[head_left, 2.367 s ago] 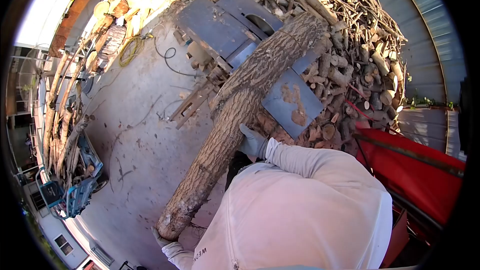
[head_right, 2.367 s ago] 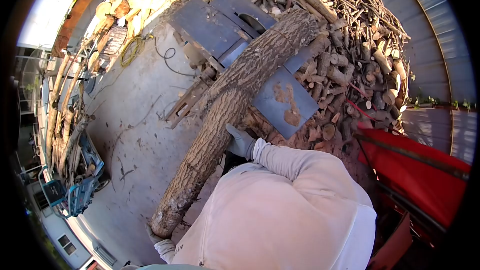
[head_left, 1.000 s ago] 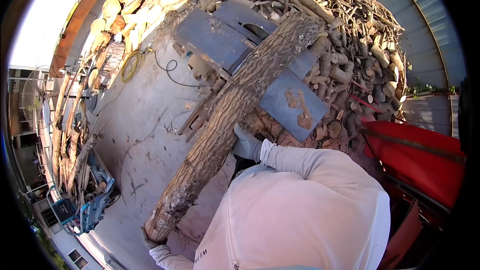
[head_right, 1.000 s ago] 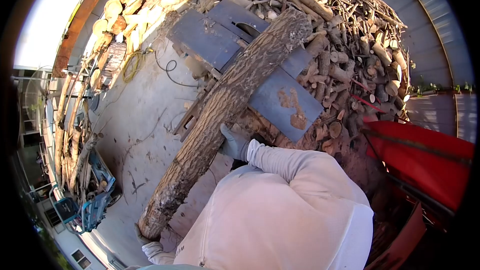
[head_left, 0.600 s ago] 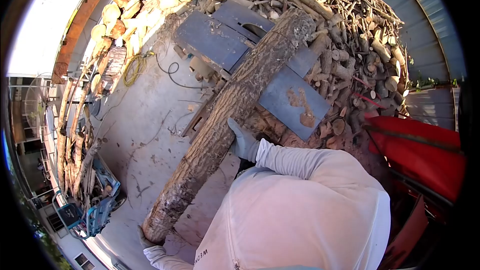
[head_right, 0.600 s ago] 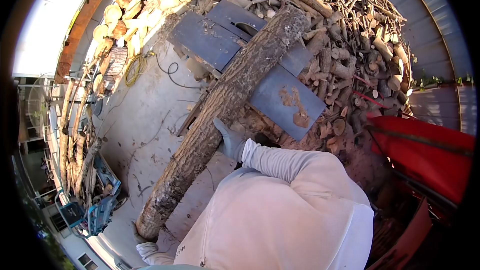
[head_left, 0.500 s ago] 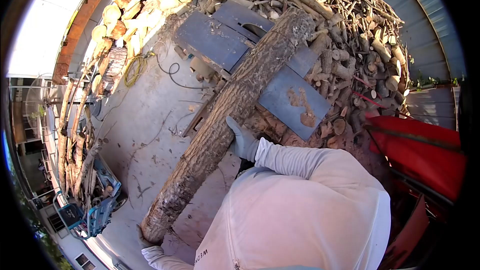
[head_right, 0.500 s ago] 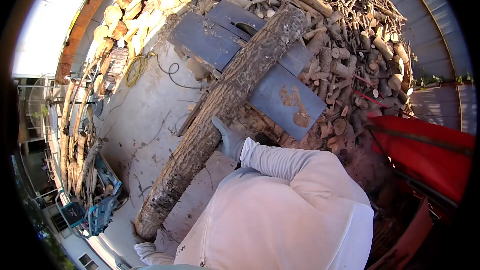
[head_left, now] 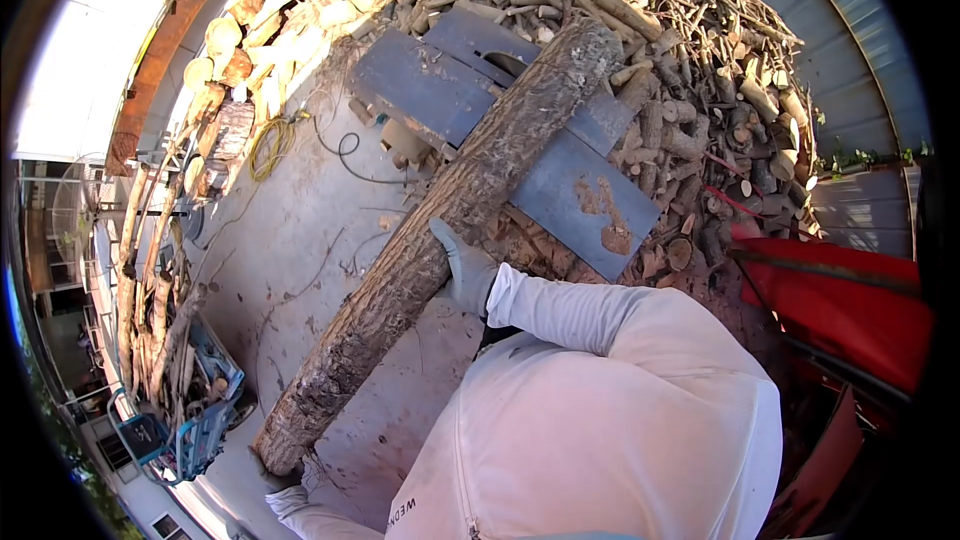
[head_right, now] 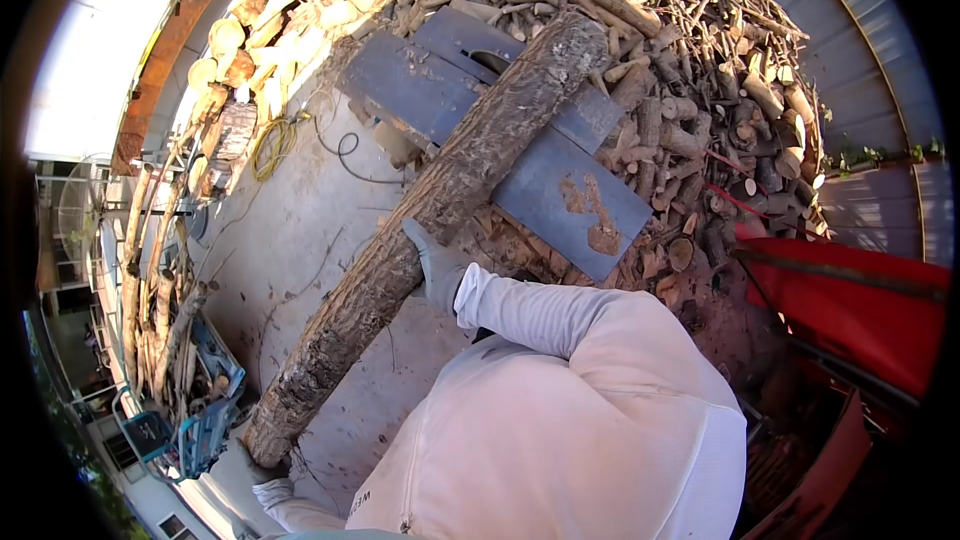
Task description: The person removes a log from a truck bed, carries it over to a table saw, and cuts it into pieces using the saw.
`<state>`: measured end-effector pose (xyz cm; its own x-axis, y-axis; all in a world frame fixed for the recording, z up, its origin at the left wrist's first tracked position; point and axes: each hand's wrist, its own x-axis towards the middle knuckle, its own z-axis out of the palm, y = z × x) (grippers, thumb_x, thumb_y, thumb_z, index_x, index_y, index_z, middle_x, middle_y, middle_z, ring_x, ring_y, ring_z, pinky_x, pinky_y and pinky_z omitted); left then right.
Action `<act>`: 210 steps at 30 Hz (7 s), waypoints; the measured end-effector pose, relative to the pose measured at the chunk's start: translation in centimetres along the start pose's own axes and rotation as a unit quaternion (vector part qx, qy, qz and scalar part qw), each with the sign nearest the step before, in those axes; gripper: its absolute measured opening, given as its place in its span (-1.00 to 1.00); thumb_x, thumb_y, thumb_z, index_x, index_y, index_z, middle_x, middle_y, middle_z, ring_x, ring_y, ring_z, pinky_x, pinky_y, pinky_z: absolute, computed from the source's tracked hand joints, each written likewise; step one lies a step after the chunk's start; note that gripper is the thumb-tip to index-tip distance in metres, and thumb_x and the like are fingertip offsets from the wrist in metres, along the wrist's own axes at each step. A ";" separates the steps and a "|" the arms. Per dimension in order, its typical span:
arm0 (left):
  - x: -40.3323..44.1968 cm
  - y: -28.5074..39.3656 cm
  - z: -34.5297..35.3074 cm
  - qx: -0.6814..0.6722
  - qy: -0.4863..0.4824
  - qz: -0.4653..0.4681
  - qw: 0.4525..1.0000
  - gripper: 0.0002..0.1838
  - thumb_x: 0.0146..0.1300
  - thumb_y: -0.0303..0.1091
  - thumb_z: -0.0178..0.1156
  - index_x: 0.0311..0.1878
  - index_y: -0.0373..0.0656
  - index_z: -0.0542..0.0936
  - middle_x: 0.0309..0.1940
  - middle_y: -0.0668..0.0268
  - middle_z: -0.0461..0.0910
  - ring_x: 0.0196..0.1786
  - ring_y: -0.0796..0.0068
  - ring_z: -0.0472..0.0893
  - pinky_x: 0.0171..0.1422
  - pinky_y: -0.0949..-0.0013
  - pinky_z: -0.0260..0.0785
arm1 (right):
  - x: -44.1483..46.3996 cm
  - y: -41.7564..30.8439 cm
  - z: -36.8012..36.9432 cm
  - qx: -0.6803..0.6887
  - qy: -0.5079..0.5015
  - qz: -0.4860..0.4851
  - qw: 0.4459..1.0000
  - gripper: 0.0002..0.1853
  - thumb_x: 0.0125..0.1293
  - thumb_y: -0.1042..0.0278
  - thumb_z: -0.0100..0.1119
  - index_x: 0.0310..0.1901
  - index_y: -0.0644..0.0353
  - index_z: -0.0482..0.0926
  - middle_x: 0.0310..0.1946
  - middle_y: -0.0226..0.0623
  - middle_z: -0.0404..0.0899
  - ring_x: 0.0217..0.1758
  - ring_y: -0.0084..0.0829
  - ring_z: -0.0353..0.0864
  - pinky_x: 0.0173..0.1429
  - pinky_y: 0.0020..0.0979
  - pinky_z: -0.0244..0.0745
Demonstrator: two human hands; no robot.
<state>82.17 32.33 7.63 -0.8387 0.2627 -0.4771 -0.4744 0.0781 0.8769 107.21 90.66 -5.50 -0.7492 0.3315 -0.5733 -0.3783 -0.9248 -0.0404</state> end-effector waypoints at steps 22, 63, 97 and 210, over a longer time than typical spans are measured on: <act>-0.6 3.8 7.0 -0.037 -0.069 -0.076 0.994 -0.27 0.51 0.18 0.12 0.47 -0.24 0.51 0.43 0.08 0.55 0.45 0.01 0.53 0.50 -0.11 0.45 | 0.4 -0.2 -1.1 -0.067 0.080 0.045 0.994 -0.32 0.34 -0.18 0.49 0.34 0.06 0.56 0.23 -0.25 0.70 0.24 -0.16 0.71 0.37 0.21 0.55; -4.9 -7.9 1.8 0.018 0.048 0.093 0.994 -0.10 0.48 0.05 0.29 0.66 -0.26 0.18 0.43 -0.09 0.44 0.42 -0.05 0.51 0.53 -0.11 0.40 | 0.3 -0.2 -5.5 0.121 -0.106 -0.006 0.987 -0.18 0.44 -0.24 0.34 0.57 0.02 0.34 0.57 -0.23 0.38 0.61 -0.10 0.32 0.70 0.13 0.15; -7.9 -3.6 4.0 0.015 0.024 0.156 0.987 -0.13 0.51 0.02 0.24 0.67 -0.28 0.16 0.52 -0.02 0.37 0.51 0.00 0.42 0.63 -0.04 0.23 | -13.1 1.3 -7.5 0.108 -0.258 -0.066 0.958 -0.14 0.40 -0.20 0.40 0.59 -0.03 0.30 0.59 -0.25 0.34 0.65 -0.16 0.29 0.75 0.11 0.06; -4.0 -15.2 19.4 -0.109 -0.029 -0.032 0.993 -0.04 0.31 -0.07 0.45 0.66 -0.10 0.19 0.49 0.03 0.43 0.49 -0.07 0.47 0.60 -0.17 0.33 | -1.7 -11.5 -4.1 -0.195 -0.034 0.083 0.977 -0.38 0.42 0.13 0.47 0.44 0.06 0.52 0.37 -0.31 0.60 0.44 -0.30 0.56 0.51 -0.03 0.48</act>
<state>97.93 48.73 -2.64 -0.7918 0.3187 -0.5211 -0.5776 -0.1133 0.8084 115.06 99.99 -7.44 -0.8225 0.1694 -0.5429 -0.0224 -0.9635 -0.2667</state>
